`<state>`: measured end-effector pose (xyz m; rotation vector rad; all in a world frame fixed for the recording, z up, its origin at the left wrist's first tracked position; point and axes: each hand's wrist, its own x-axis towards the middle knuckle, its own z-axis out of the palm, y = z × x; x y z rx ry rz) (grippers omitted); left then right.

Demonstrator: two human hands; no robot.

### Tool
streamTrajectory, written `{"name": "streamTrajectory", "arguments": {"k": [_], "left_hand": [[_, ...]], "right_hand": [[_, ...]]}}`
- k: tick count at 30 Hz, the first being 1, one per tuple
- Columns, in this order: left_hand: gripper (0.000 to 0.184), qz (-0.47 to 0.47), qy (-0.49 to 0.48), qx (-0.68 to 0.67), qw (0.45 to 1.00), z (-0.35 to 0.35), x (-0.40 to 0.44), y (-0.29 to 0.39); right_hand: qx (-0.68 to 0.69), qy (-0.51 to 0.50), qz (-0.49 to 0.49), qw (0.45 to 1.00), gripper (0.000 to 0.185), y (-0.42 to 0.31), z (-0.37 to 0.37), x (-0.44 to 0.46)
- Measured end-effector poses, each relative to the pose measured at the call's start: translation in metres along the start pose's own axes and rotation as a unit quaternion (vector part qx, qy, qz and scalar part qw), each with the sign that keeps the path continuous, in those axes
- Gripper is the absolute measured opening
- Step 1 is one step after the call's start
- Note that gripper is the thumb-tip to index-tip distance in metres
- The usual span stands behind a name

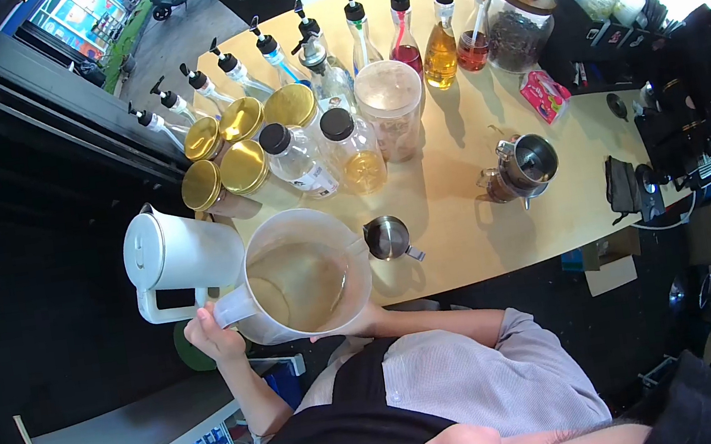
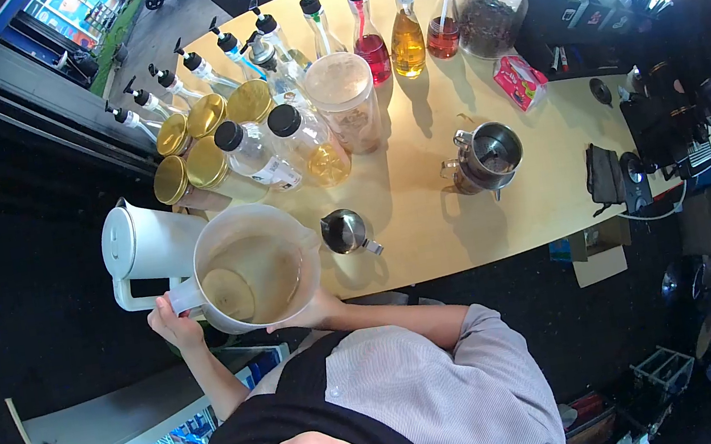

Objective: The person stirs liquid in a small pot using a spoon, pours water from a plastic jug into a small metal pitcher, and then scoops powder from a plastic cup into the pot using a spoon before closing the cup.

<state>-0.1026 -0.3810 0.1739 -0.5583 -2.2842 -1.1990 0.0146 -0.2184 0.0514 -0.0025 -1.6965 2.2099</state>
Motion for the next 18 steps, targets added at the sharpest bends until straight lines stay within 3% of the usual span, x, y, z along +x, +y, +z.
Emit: {"name": "streamTrajectory", "arguments": {"k": [16,18], "left_hand": [[0.057,0.045,-0.037,-0.013,0.998,0.001,0.006,0.021],[0.053,0.042,-0.046,-0.002,0.998,0.0,0.006,0.024]], "right_hand": [[-0.017,-0.01,-0.002,1.0,0.127,-0.006,-0.007,0.002],[0.028,-0.024,0.021,0.999,0.126,-0.007,-0.006,0.002]]}}
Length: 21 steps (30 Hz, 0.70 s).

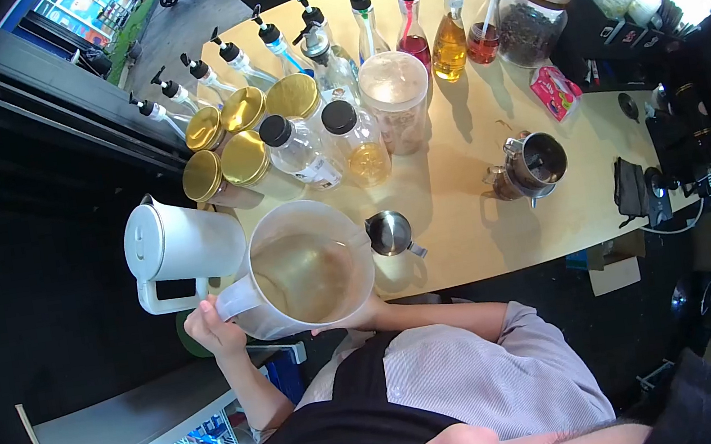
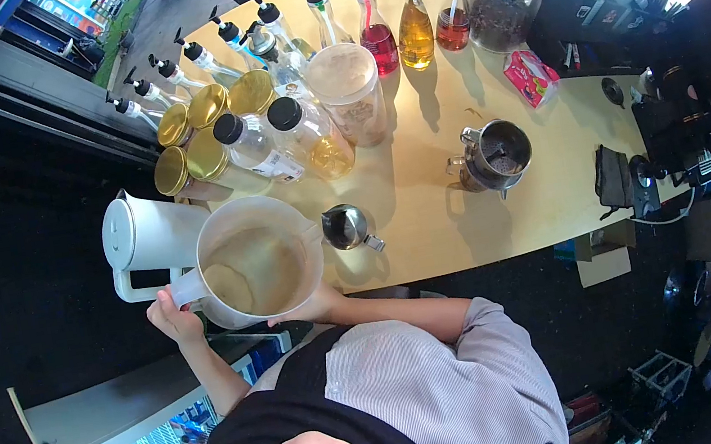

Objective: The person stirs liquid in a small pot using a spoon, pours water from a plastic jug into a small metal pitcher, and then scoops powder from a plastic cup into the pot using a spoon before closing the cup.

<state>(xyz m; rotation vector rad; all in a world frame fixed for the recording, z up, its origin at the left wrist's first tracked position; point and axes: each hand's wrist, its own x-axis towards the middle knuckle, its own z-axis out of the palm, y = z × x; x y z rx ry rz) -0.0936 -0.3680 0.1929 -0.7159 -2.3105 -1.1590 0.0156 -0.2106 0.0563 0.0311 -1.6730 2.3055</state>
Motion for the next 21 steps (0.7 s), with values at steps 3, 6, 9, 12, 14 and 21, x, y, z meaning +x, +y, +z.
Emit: {"name": "streamTrajectory", "arguments": {"k": [3,6,9,12,14,21], "left_hand": [[0.049,0.01,-0.012,0.027,1.0,-0.003,0.0,-0.003],[0.048,0.016,-0.016,0.038,0.999,-0.002,-0.001,-0.005],[0.048,0.014,-0.018,0.034,0.999,0.0,-0.001,-0.005],[0.048,0.019,-0.028,0.029,0.999,0.0,0.002,0.001],[0.048,0.02,-0.036,0.024,0.999,0.001,0.004,0.006],[0.049,0.055,-0.032,0.027,0.998,0.002,0.006,0.004]], "right_hand": [[-0.026,-0.031,0.047,0.998,0.124,0.002,-0.003,0.001],[-0.012,-0.039,0.069,0.997,0.121,-0.001,-0.004,0.001],[-0.056,0.012,-0.012,0.998,0.116,-0.009,-0.003,0.0],[-0.007,-0.019,0.05,0.999,0.112,0.001,-0.003,-0.002],[-0.019,-0.01,0.026,0.999,0.11,0.004,-0.002,-0.004],[-0.011,-0.028,0.039,0.999,0.105,0.016,-0.003,-0.004]]}}
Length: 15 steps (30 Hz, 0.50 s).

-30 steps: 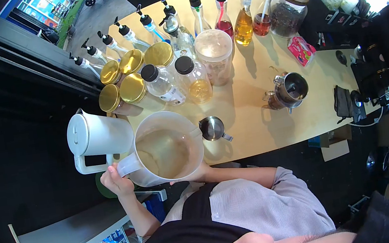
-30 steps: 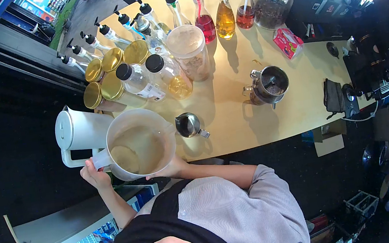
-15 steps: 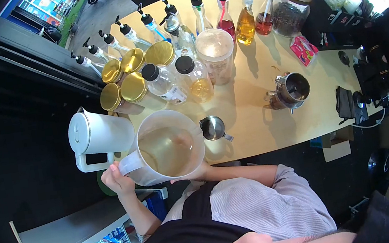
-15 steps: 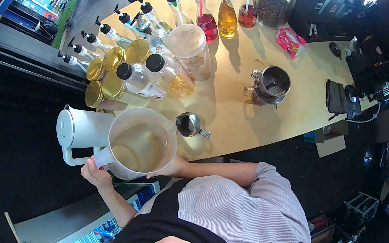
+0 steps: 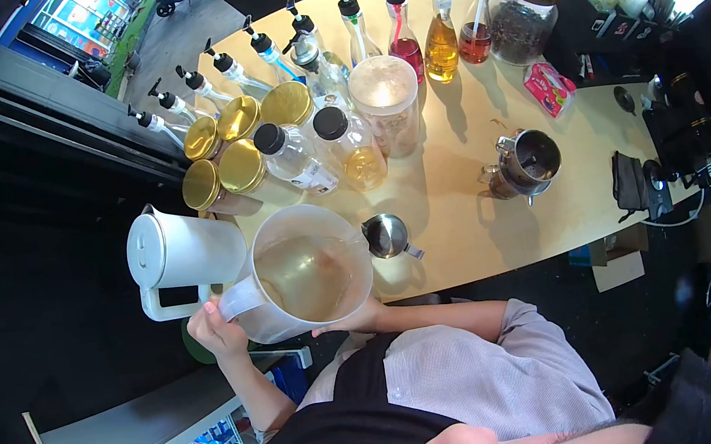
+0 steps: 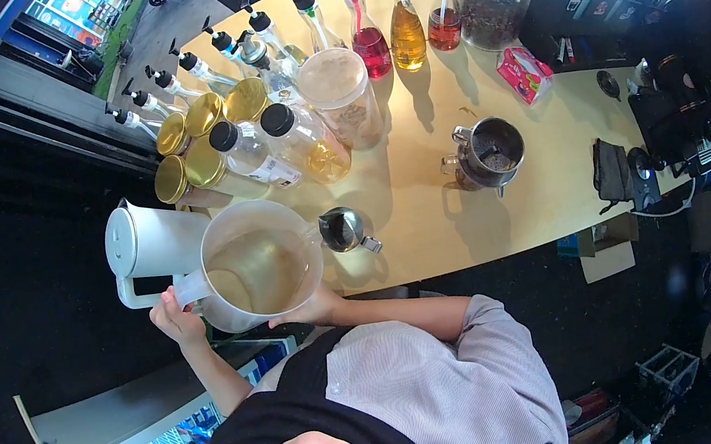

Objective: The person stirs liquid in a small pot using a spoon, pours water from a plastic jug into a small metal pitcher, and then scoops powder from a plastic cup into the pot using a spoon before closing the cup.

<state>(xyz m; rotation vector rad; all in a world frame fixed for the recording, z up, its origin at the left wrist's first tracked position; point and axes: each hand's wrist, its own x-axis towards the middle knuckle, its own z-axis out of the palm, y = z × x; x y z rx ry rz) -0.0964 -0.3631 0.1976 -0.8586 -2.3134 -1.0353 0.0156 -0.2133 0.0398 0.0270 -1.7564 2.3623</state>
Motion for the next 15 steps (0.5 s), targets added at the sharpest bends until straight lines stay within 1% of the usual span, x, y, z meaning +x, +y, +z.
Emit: {"name": "streamTrajectory", "arguments": {"k": [1,3,7,9,10,12,13,15], "left_hand": [[0.049,-0.003,-0.001,0.0,1.0,0.0,0.0,-0.001],[0.049,-0.01,0.002,0.001,1.0,0.001,-0.001,-0.001],[0.049,-0.017,-0.007,-0.003,1.0,0.001,0.002,0.003],[0.05,-0.015,-0.008,-0.002,1.0,0.001,0.002,0.004],[0.05,-0.013,-0.009,-0.001,1.0,0.001,0.002,0.004],[0.052,-0.009,-0.003,0.013,1.0,0.003,0.001,-0.001],[0.055,-0.005,0.004,0.027,1.0,0.003,0.0,-0.003],[0.052,-0.005,0.002,0.022,1.0,0.002,0.001,0.0]], "right_hand": [[0.0,0.0,-0.001,1.0,0.105,0.001,0.0,0.0],[0.038,-0.014,0.048,0.998,0.104,0.001,0.001,-0.001],[-0.015,-0.011,0.028,0.999,0.103,-0.005,-0.001,-0.001],[0.044,-0.02,0.032,0.998,0.103,-0.009,-0.002,0.001],[0.044,-0.02,0.032,0.998,0.103,-0.006,-0.001,0.0],[0.067,0.017,-0.009,0.998,0.103,-0.003,0.002,0.002],[0.067,0.017,-0.01,0.998,0.103,-0.002,0.001,0.001],[0.024,-0.005,0.031,0.999,0.103,-0.011,-0.002,0.001]]}}
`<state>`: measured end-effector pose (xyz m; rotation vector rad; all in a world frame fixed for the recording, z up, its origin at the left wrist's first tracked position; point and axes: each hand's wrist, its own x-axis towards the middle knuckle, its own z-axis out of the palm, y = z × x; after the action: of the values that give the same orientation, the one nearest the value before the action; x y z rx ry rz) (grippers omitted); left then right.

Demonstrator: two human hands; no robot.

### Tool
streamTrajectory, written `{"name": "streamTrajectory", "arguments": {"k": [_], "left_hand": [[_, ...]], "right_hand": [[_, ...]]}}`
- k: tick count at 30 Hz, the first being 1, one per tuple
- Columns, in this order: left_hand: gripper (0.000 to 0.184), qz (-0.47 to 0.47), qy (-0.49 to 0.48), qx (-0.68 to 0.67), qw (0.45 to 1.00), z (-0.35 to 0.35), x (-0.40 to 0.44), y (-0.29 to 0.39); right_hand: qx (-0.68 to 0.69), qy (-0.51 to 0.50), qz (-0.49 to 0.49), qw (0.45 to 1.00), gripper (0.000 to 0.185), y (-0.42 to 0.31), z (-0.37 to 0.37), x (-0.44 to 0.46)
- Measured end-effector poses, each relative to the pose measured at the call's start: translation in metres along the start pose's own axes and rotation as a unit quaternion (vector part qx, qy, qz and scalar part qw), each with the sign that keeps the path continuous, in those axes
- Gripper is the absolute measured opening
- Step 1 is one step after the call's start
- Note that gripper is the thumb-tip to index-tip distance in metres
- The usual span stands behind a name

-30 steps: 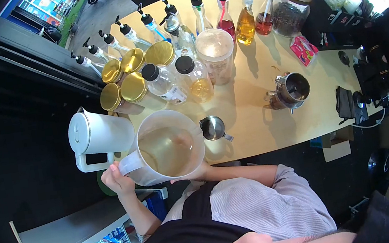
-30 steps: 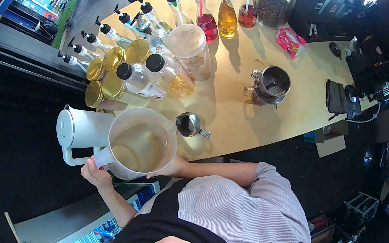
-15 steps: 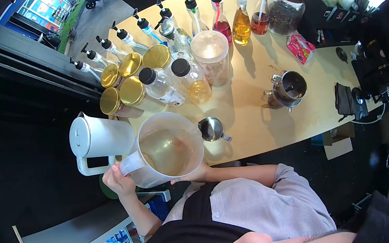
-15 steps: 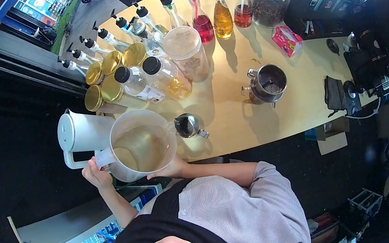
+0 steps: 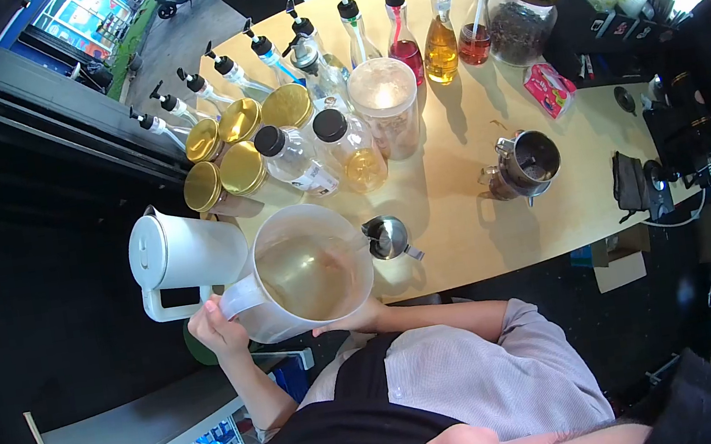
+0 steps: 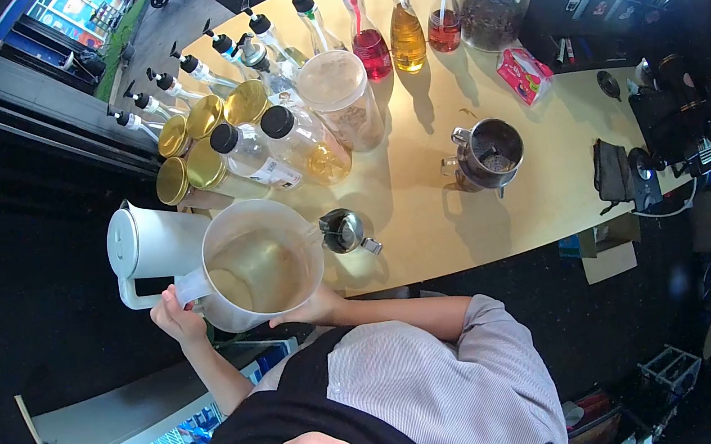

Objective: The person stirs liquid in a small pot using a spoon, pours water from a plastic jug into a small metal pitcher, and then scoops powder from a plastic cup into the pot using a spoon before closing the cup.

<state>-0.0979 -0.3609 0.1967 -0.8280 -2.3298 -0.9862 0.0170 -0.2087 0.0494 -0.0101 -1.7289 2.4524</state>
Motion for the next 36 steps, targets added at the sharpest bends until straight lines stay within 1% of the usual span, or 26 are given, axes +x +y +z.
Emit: {"name": "streamTrajectory", "arguments": {"k": [4,6,7,9,10,12,16,22,24,26,28,30,34,36], "left_hand": [[0.05,0.004,-0.007,-0.006,1.0,-0.001,0.002,0.004],[0.05,0.004,-0.011,-0.005,1.0,-0.002,0.003,0.007],[0.05,0.004,-0.014,-0.004,1.0,-0.002,0.004,0.008],[0.05,0.006,-0.014,-0.001,1.0,-0.003,0.003,0.006],[0.05,0.007,-0.013,0.001,1.0,-0.002,0.003,0.005],[0.049,0.007,-0.013,0.003,1.0,-0.002,0.002,0.004],[0.049,0.01,-0.008,0.003,1.0,-0.002,0.002,0.004],[0.049,0.0,0.003,-0.021,1.0,-0.001,0.0,0.003],[0.048,0.006,-0.001,-0.021,1.0,-0.002,0.001,0.003],[0.048,0.011,-0.006,-0.021,1.0,-0.002,0.001,0.004],[0.049,-0.005,0.005,-0.029,1.0,-0.001,0.0,0.005],[0.049,-0.007,0.004,-0.027,1.0,-0.002,-0.001,0.004],[0.049,-0.01,-0.001,-0.027,1.0,-0.003,0.0,0.003],[0.048,-0.008,-0.005,-0.028,1.0,-0.004,0.0,0.004]], "right_hand": [[0.016,-0.019,0.001,1.0,0.104,0.004,0.001,0.001],[-0.011,0.054,-0.076,0.996,0.102,-0.011,0.003,-0.001],[-0.011,0.054,-0.076,0.996,0.102,-0.01,0.002,-0.001],[-0.001,0.017,-0.029,0.999,0.098,-0.008,0.001,-0.001],[-0.002,0.018,-0.029,0.999,0.098,-0.004,0.001,-0.001],[0.011,-0.012,-0.001,1.0,0.094,0.002,0.001,0.0],[0.026,0.001,-0.014,1.0,0.092,0.003,0.002,-0.001],[0.005,0.006,-0.009,1.0,0.093,-0.004,0.003,-0.002],[0.016,0.046,-0.043,0.998,0.093,-0.011,0.005,-0.003],[0.028,0.028,-0.032,0.999,0.094,-0.005,0.005,-0.002],[0.039,0.01,-0.021,0.999,0.094,0.003,0.003,-0.002],[0.032,-0.009,0.016,0.999,0.095,0.004,0.003,-0.002],[0.037,-0.009,0.0,0.999,0.098,0.004,0.003,-0.001],[0.018,-0.011,-0.001,1.0,0.099,0.01,0.003,-0.001]]}}
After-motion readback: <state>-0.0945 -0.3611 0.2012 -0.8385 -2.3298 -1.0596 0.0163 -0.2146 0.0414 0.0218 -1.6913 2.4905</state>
